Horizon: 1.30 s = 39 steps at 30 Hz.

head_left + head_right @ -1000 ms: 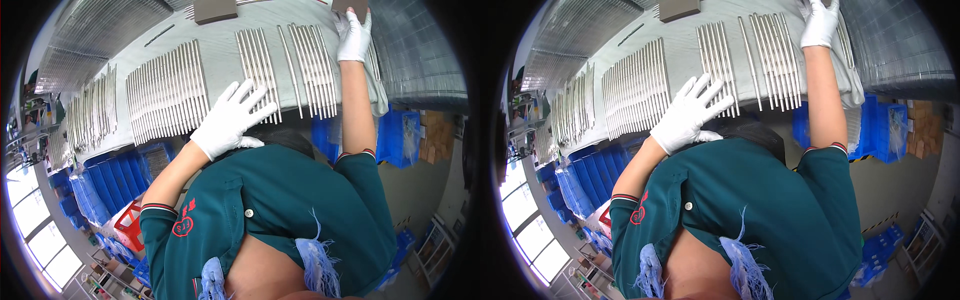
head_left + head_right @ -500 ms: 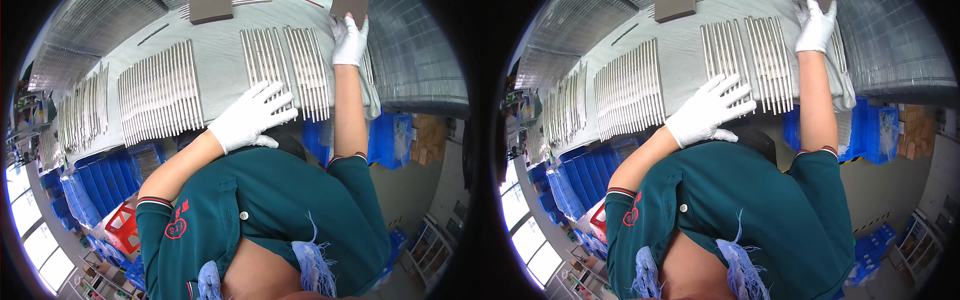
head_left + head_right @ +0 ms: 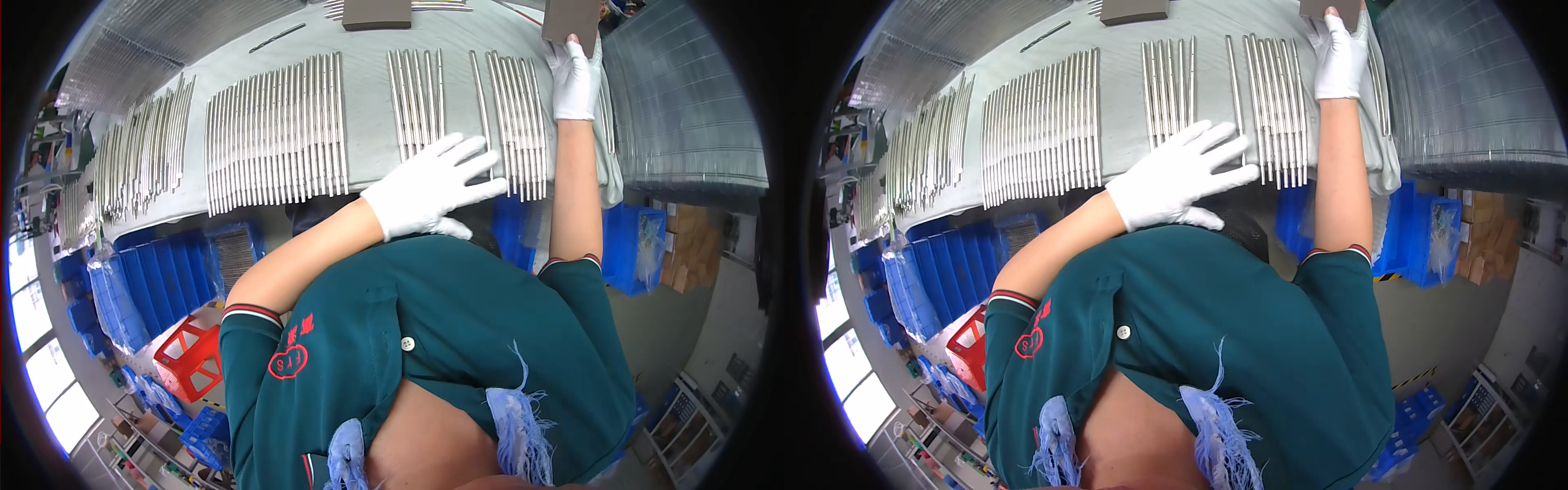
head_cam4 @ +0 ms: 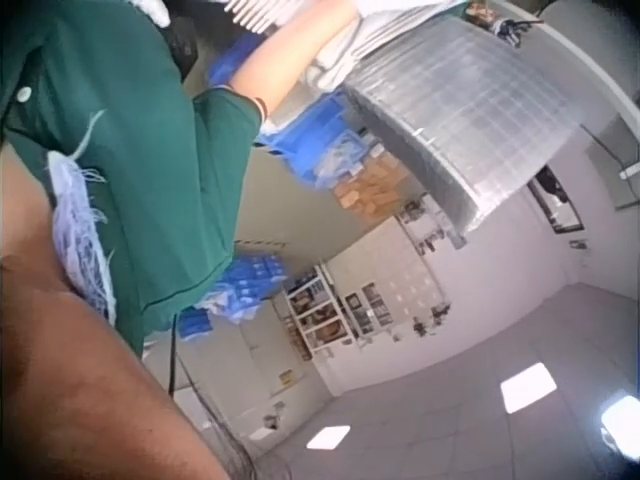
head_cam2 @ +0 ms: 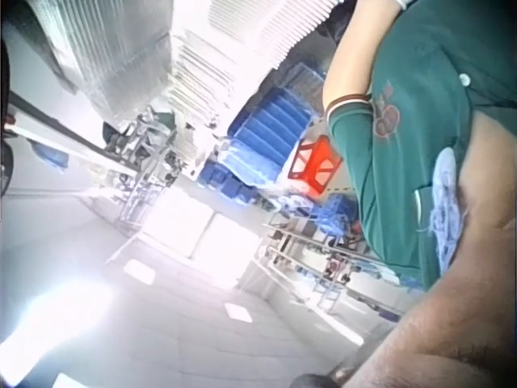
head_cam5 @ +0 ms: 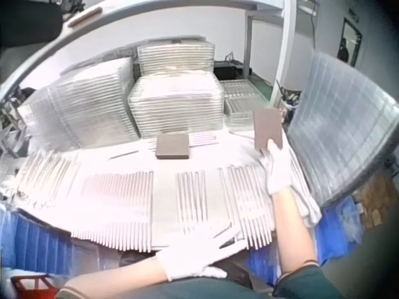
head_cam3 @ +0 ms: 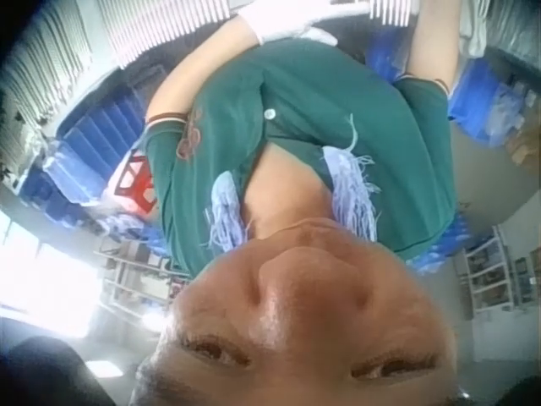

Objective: Arranging metal rods into organized rows on a work surface.

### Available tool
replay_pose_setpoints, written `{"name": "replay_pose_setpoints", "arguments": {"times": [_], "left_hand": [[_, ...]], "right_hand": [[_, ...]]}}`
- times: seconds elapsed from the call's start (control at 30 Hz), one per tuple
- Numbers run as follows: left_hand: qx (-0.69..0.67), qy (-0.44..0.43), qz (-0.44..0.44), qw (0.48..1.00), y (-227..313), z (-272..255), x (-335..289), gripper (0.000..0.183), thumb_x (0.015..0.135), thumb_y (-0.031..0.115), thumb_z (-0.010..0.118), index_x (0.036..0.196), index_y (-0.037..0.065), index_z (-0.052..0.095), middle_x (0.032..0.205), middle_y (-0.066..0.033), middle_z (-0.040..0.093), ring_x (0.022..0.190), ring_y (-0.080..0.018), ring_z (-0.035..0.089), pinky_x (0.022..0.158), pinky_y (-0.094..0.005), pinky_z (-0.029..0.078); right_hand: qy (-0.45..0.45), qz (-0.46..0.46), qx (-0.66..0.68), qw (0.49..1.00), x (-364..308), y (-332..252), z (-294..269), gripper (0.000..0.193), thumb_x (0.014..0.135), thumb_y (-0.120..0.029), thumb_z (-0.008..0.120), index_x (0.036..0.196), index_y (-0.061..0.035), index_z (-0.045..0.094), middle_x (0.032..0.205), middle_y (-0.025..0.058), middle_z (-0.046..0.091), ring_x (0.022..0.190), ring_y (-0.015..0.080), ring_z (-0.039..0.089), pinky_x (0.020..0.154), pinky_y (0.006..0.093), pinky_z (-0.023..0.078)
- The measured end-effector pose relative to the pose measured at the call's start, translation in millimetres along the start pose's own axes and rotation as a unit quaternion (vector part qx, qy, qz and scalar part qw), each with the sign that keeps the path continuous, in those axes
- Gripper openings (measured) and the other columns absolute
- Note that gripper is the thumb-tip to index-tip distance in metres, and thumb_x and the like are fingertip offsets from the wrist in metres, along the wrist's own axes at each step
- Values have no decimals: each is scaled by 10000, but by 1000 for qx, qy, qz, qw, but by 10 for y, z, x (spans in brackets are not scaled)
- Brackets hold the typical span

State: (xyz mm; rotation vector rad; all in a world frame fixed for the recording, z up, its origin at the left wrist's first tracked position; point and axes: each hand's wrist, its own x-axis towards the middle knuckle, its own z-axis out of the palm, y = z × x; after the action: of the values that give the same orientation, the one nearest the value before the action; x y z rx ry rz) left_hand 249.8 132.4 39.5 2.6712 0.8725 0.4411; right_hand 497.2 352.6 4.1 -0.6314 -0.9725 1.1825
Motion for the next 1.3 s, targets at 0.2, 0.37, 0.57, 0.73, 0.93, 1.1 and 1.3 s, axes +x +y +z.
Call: {"name": "replay_pose_setpoints", "arguments": {"times": [0.2, 0.37, 0.57, 0.73, 0.93, 1.1, 1.3], "left_hand": [[36, -14, -5, 999, 24, -79, 24, 899, 770, 572, 757, 1496, 114, 489, 1472, -153, 512, 1440, -367, 409, 1222, -546, 281], [25, 13, -31, 999, 32, -134, -219, 856, 771, 517, 764, 1468, 92, 508, 1442, -163, 525, 1412, -380, 429, 1214, -537, 300], [43, 78, -24, 996, -16, 73, -122, 683, 821, 410, 738, 1348, 26, 537, 1361, -166, 539, 1342, -363, 462, 1163, -486, 358], [18, 87, -20, 996, -51, 100, -91, 536, 821, 378, 724, 1167, -3, 572, 1195, -154, 564, 1207, -318, 513, 1058, -433, 430], [7, 86, -27, 996, -20, 56, -90, 518, 812, 361, 732, 1148, -2, 579, 1156, -142, 565, 1175, -320, 521, 1045, -429, 438], [5, 83, 8, 997, 17, 82, -127, 559, 833, 339, 742, 1263, 20, 579, 1231, -146, 562, 1239, -330, 517, 1081, -434, 434], [-2, 72, 17, 997, 36, 238, -224, 670, 872, 365, 735, 1444, 81, 533, 1456, -203, 511, 1416, -377, 440, 1210, -489, 340]], "right_hand": [[-5, 31, 1, 999, -65, -43, 116, 494, 1015, -113, 630, 1476, -103, 453, 1366, 105, 608, 1231, 282, 623, 1086, 497, 493], [-208, 128, 17, 970, -24, -54, 219, 415, 1049, -267, 596, 1423, -94, 547, 1368, 114, 636, 1290, 285, 601, 1091, 469, 482], [-355, 211, -191, 891, 71, 435, 736, 611, 1001, -396, 650, 1457, -11, 518, 1366, 78, 626, 1278, 197, 576, 1120, 381, 430], [-428, 212, -310, 822, 98, 572, 1032, 653, 974, -403, 683, 1460, 2, 519, 1350, 70, 624, 1256, 162, 561, 1115, 342, 412], [-402, 233, -194, 864, 31, 509, 1186, 607, 996, -352, 664, 1467, -2, 509, 1357, 65, 612, 1252, 144, 559, 1116, 335, 418], [-380, 300, 2, 875, -20, 422, 1207, 567, 1049, -330, 603, 1495, -11, 458, 1416, 110, 582, 1314, 223, 565, 1139, 409, 456], [-398, 452, 220, 767, -128, 584, 1295, 664, 1060, -385, 565, 1531, 29, 347, 1467, 226, 506, 1367, 342, 530, 1162, 472, 462]]}}
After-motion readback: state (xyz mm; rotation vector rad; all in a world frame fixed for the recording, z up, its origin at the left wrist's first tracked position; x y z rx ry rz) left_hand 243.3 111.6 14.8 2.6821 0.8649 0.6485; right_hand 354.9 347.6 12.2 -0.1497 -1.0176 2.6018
